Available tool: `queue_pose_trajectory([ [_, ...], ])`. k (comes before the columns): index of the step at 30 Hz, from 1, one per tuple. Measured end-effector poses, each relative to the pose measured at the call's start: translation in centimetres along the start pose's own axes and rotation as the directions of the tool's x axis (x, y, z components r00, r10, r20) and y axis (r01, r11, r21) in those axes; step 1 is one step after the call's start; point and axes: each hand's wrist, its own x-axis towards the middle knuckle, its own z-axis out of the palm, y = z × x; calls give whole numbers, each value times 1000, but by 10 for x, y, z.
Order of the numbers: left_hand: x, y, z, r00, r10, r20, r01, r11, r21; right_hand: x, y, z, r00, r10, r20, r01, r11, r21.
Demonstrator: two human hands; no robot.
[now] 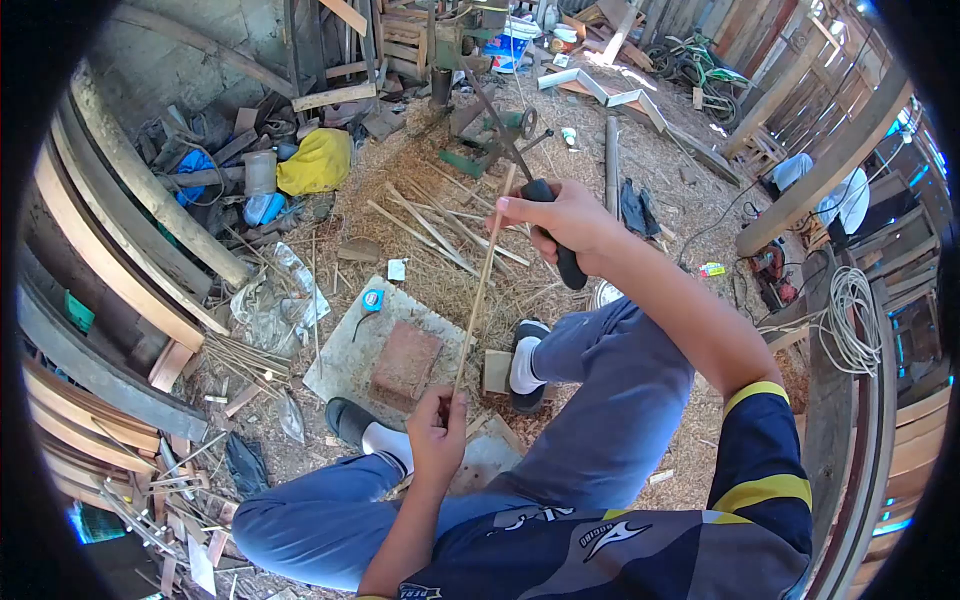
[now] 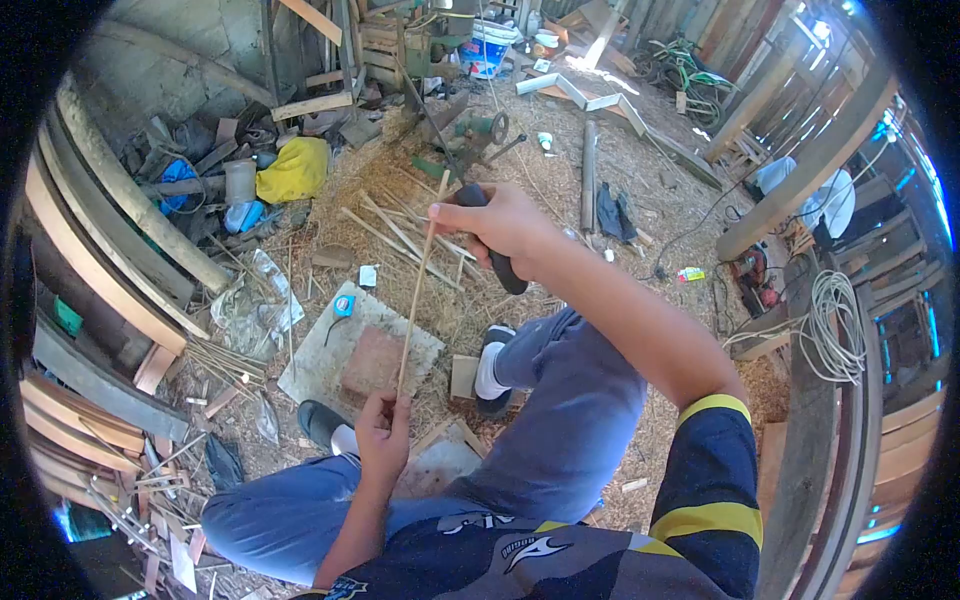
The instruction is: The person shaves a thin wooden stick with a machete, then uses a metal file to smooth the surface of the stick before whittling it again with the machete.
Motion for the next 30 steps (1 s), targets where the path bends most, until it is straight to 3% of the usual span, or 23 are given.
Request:
queue_pose_trajectory([
  [8,-4,11,-7,998,11,63,-15,998,62,-4,1,8,995,-98,31,94,990,101],
  [11,-7,10,-5,997,-18,76,28,991,-128,-8,-3,9,996,-81,40,78,994,83],
  [14,-8,15,-8,980,-131,148,172,934,-314,-8,-3,8,996,-83,35,80,994,80],
  [20,-12,31,-10,965,-139,222,192,952,-240,-10,-3,9,992,-126,8,126,990,71],
  [30,-17,47,-11,937,-153,315,254,915,-313,-16,-7,4,991,-133,32,132,990,41],
])
